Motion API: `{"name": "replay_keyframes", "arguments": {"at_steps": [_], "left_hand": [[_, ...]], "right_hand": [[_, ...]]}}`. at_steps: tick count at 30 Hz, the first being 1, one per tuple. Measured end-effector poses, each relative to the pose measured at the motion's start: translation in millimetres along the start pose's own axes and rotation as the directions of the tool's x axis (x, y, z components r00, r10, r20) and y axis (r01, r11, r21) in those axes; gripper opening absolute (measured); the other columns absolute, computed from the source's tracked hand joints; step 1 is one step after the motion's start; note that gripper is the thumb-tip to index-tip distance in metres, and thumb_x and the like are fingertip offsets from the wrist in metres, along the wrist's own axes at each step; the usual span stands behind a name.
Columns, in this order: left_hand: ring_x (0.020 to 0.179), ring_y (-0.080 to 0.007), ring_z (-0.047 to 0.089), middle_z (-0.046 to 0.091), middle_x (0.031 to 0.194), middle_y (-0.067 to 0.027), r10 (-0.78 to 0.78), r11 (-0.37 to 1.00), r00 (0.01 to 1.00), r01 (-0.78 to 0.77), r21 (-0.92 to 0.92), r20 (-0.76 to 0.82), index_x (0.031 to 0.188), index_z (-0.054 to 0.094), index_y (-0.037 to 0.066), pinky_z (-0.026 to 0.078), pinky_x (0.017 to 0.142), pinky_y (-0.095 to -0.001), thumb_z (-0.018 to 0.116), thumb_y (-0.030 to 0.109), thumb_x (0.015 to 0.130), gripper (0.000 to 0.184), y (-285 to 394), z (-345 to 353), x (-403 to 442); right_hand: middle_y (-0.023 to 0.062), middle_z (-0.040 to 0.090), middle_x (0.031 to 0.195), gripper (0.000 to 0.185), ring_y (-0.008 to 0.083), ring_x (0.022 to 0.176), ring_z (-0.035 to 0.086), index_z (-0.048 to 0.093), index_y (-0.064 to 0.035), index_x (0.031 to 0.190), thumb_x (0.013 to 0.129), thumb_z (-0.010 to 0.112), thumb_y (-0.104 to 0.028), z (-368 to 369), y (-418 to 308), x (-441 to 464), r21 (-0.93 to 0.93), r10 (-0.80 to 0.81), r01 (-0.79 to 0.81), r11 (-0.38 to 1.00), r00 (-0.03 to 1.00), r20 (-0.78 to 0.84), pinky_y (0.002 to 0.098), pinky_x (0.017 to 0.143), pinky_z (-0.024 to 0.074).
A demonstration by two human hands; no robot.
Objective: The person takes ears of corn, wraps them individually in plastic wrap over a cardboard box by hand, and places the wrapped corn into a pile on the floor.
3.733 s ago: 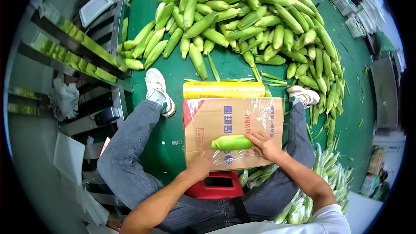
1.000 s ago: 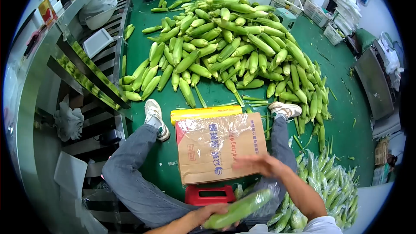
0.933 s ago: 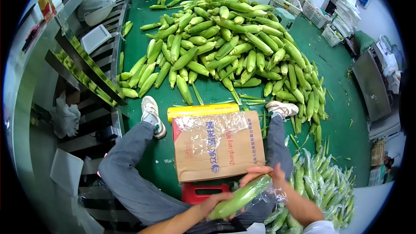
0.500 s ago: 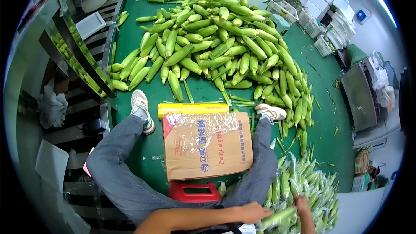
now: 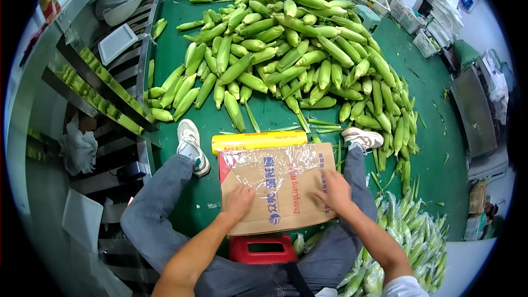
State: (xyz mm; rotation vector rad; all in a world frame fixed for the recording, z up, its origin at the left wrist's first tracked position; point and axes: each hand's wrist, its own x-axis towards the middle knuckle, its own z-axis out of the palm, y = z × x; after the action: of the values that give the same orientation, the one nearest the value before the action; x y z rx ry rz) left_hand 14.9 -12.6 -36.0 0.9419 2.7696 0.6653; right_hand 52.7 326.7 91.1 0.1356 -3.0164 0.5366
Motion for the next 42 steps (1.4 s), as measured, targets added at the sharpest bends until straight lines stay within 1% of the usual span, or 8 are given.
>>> {"name": "replay_keyframes", "arguments": {"at_steps": [15,18,23,28,35,37,39,42], "left_hand": [[0.087,-0.0321,0.071,0.069,0.089,-0.0142,0.037,0.998,0.859,-0.059,0.026,0.511,0.091,0.07,0.005,0.058,0.074,-0.0436,0.058,0.013,0.085,0.016,5.4,-29.4,-66.5],[0.085,-0.0306,0.075,0.075,0.087,-0.0164,-0.059,0.998,0.863,0.041,0.047,0.501,0.078,0.077,0.007,0.06,0.072,-0.0433,0.06,0.013,0.082,0.019,14.0,-26.2,-67.2],[0.085,-0.0305,0.075,0.076,0.089,-0.0146,-0.13,0.985,0.696,0.172,0.013,0.706,0.088,0.079,0.007,0.061,0.072,-0.0435,0.059,0.014,0.088,0.021,25.1,-41.9,-24.4],[0.085,-0.0302,0.075,0.076,0.089,-0.0128,-0.159,0.963,0.628,0.269,-0.021,0.762,0.089,0.079,0.01,0.061,0.071,-0.0419,0.06,0.014,0.086,0.02,26.3,-27.7,-19.7],[0.089,-0.0346,0.073,0.074,0.096,-0.0184,-0.179,0.922,0.669,0.371,-0.115,0.722,0.109,0.072,0.002,0.059,0.078,-0.0478,0.056,0.016,0.092,0.027,18.7,-10.3,-25.3],[0.102,-0.0333,0.071,0.073,0.108,-0.0187,-0.189,0.923,0.666,0.371,-0.101,0.721,0.106,0.075,0.007,0.058,0.087,-0.0448,0.055,0.018,0.094,0.026,21.1,-2.4,-23.5],[0.13,-0.0334,0.055,0.058,0.138,-0.0216,-0.824,0.056,0.5,0.541,-0.839,0.268,0.138,0.059,0.006,0.043,0.11,-0.0403,0.046,0.03,0.105,0.042,39.6,14.9,-12.8],[0.133,-0.0312,0.047,0.049,0.147,-0.019,-0.621,0.428,0.744,0.586,-0.688,0.247,0.149,0.043,0.006,0.035,0.113,-0.0396,0.037,0.038,0.106,0.054,22.7,3.1,-26.8]], "right_hand": [[0.0175,0.067,0.081,0.01,0.0375,0.074,0.067,0.064,-0.0044,0.085,0.084,0.07,-0.013,34.1,95.6,-56.7,0.23,-0.243,0.137,0.963,0.809,0.536,0.0443,0.067,0.0547],[0.0163,0.072,0.081,0.019,0.0248,0.068,0.07,0.07,-0.0018,0.094,0.087,0.072,-0.019,-13.8,94.3,11.6,0.026,0.167,-0.826,0.563,0.145,0.975,0.0377,0.062,0.0551],[0.0161,0.066,0.071,0.046,0.0309,0.063,0.063,0.062,0.0007,0.081,0.087,0.076,-0.042,108.2,68.2,228.7,0.211,0.305,-0.321,0.923,0.946,0.109,0.0404,0.061,0.0513],[0.0253,0.07,0.106,0.08,0.0412,0.101,0.069,0.051,0.0042,0.128,0.081,0.078,-0.054,308.7,-92.5,353.0,0.014,0.255,-0.273,0.962,0.914,0.315,0.0483,0.086,0.0567],[0.0092,0.07,0.078,0.033,0.0187,0.06,0.063,0.071,0.0021,0.09,0.092,0.07,-0.031,234.2,-60.8,347.6,0.583,0.11,-0.723,0.371,0.657,0.746,0.0356,0.054,0.0481],[0.0112,0.072,0.09,0.028,0.0183,0.076,0.066,0.07,0.0069,0.103,0.093,0.07,-0.02,137.4,-66.7,288.6,0.537,0.033,-0.506,0.675,0.747,0.664,0.0345,0.069,0.0533],[0.0104,0.07,0.118,0.05,0.0188,0.105,0.065,0.062,0.0042,0.132,0.084,0.074,-0.006,81.7,-59.6,211.1,0.623,-0.122,-0.265,0.736,0.853,0.507,0.0364,0.094,0.0519],[0.0205,0.068,0.121,0.068,0.0396,0.111,0.062,0.059,-0.0024,0.137,0.074,0.084,-0.011,45.1,-30.1,93.0,0.238,-0.131,0.041,0.97,0.917,0.376,0.0437,0.1,0.0475]]}}
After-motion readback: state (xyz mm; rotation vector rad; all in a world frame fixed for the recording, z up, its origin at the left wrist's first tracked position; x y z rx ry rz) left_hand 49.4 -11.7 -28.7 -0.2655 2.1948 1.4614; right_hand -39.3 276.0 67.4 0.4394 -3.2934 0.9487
